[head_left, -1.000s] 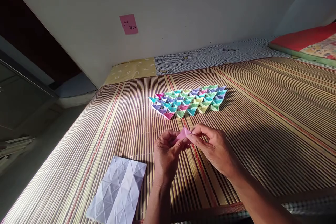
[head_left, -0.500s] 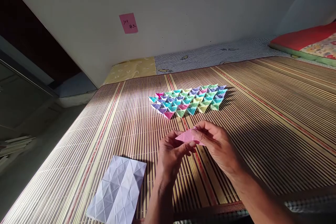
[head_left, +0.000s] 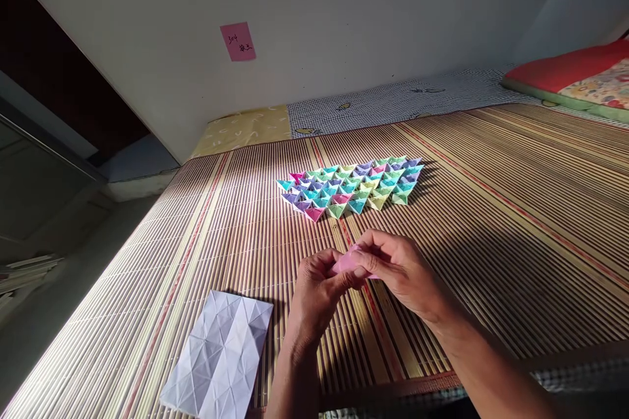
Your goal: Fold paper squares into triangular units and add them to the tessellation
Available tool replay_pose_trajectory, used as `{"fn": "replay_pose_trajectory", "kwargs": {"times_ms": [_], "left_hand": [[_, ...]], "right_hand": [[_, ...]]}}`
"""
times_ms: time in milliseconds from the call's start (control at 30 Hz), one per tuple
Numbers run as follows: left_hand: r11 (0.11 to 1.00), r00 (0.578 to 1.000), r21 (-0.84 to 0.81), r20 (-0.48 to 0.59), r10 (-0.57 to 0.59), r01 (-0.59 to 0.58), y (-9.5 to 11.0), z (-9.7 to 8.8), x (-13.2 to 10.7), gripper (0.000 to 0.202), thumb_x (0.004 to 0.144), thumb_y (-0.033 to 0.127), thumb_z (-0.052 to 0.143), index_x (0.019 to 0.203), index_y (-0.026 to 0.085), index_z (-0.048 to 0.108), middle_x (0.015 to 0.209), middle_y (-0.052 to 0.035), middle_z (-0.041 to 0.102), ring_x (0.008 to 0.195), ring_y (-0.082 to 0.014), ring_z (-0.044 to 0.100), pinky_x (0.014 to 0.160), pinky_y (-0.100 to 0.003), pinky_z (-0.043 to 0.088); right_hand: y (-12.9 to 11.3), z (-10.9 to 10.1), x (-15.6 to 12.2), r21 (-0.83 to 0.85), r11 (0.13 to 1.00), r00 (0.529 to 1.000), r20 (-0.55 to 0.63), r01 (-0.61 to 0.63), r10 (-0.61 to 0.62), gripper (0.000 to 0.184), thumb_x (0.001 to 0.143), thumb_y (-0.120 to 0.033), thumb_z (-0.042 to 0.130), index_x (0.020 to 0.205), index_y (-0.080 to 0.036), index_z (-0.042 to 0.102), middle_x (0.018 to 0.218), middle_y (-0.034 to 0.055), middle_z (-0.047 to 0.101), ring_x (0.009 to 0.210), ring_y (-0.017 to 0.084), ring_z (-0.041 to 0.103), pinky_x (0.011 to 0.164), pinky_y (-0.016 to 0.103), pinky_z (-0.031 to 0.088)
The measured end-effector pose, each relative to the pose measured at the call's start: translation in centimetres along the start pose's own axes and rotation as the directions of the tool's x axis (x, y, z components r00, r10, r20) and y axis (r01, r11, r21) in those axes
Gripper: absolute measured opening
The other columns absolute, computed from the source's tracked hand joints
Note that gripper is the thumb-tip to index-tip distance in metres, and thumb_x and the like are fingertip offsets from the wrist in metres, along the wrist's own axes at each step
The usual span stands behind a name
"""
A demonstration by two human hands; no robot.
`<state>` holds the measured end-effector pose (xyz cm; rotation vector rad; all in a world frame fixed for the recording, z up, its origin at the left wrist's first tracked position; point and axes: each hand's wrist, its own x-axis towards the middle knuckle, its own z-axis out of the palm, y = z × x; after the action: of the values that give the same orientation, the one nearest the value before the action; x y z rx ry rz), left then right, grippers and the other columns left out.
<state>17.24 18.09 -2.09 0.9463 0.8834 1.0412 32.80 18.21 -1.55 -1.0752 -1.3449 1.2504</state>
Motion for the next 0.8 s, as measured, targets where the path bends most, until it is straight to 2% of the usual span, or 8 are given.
{"fn": "replay_pose_trajectory", "kwargs": {"times_ms": [67, 167, 233, 367, 533, 633, 800], "left_hand": [[1.000, 1.000, -0.020, -0.006, -0.015, 0.015, 0.0, -0.1, 0.0, 0.032, 0.058, 0.034, 0.095, 0.062, 0.014, 0.071, 0.057, -0.0037, 0.070, 0.057, -0.0137, 0.060, 0.062, -0.025, 0.044], [0.998, 0.997, -0.033, -0.063, 0.053, -0.055, -0.1, -0.3, 0.1, 0.028, 0.068, 0.033, 0.089, 0.062, 0.014, 0.071, 0.059, -0.0029, 0.069, 0.055, -0.0104, 0.054, 0.060, -0.023, 0.040], [0.994, 0.989, -0.061, -0.120, 0.088, -0.096, -0.2, -0.6, 0.3, 0.026, 0.074, 0.033, 0.085, 0.063, 0.014, 0.070, 0.059, -0.0026, 0.068, 0.053, -0.0087, 0.050, 0.057, -0.023, 0.037], [0.983, 0.983, -0.166, -0.177, 0.053, -0.083, -0.2, -1.0, 0.5, 0.026, 0.071, 0.033, 0.086, 0.066, 0.013, 0.071, 0.060, -0.0030, 0.067, 0.055, -0.0097, 0.053, 0.056, -0.023, 0.037], [0.965, 0.987, -0.258, -0.161, 0.001, -0.044, -0.1, -1.1, 0.6, 0.029, 0.064, 0.033, 0.090, 0.068, 0.013, 0.070, 0.060, -0.0016, 0.066, 0.054, -0.0100, 0.056, 0.055, -0.022, 0.041], [0.962, 0.993, -0.271, -0.120, 0.009, -0.042, -0.2, -1.1, 0.5, 0.027, 0.067, 0.032, 0.089, 0.070, 0.012, 0.071, 0.061, -0.0018, 0.067, 0.055, -0.0097, 0.057, 0.058, -0.022, 0.044], [0.964, 0.998, -0.263, -0.066, 0.020, -0.036, -0.1, -1.0, 0.4, 0.024, 0.072, 0.030, 0.087, 0.072, 0.012, 0.072, 0.061, -0.0022, 0.067, 0.055, -0.0087, 0.055, 0.059, -0.021, 0.043]], "right_hand": [[0.0, 0.0, 0.0, -0.018, 1.000, 1.000, 0.023, -0.011, 0.012, 0.031, 0.089, -0.048, 0.071, 0.080, -0.018, 0.066, 0.073, 0.0004, 0.065, 0.067, 0.015, 0.064, 0.062, 0.025, 0.054], [-0.2, -0.2, 0.1, -0.095, 0.995, 0.999, -0.040, 0.033, -0.037, 0.040, 0.095, -0.052, 0.061, 0.073, -0.019, 0.062, 0.065, -0.0023, 0.056, 0.061, 0.013, 0.055, 0.060, 0.024, 0.047], [-0.4, -0.3, 0.1, -0.153, 0.986, 0.997, -0.027, 0.069, -0.074, 0.045, 0.098, -0.054, 0.056, 0.070, -0.020, 0.060, 0.063, -0.0024, 0.054, 0.060, 0.013, 0.051, 0.059, 0.024, 0.043], [-0.2, -0.2, 0.1, -0.131, 0.989, 0.996, 0.056, 0.073, -0.066, 0.035, 0.092, -0.052, 0.066, 0.081, -0.019, 0.067, 0.073, -0.0001, 0.062, 0.068, 0.015, 0.056, 0.062, 0.025, 0.044], [0.3, 0.3, 0.1, -0.127, 0.989, 0.997, 0.000, 0.076, -0.077, 0.035, 0.090, -0.050, 0.069, 0.076, -0.018, 0.063, 0.069, -0.0011, 0.060, 0.064, 0.014, 0.055, 0.057, 0.024, 0.042], [0.3, 0.4, 0.0, -0.110, 0.990, 0.996, 0.017, 0.090, -0.089, 0.030, 0.091, -0.048, 0.068, 0.082, -0.019, 0.065, 0.073, -0.0010, 0.063, 0.066, 0.014, 0.058, 0.060, 0.023, 0.044], [0.5, 0.6, 0.0, -0.118, 0.988, 0.995, 0.005, 0.104, -0.104, 0.032, 0.093, -0.045, 0.067, 0.076, -0.019, 0.062, 0.067, -0.0029, 0.057, 0.061, 0.012, 0.053, 0.056, 0.022, 0.042]]}}
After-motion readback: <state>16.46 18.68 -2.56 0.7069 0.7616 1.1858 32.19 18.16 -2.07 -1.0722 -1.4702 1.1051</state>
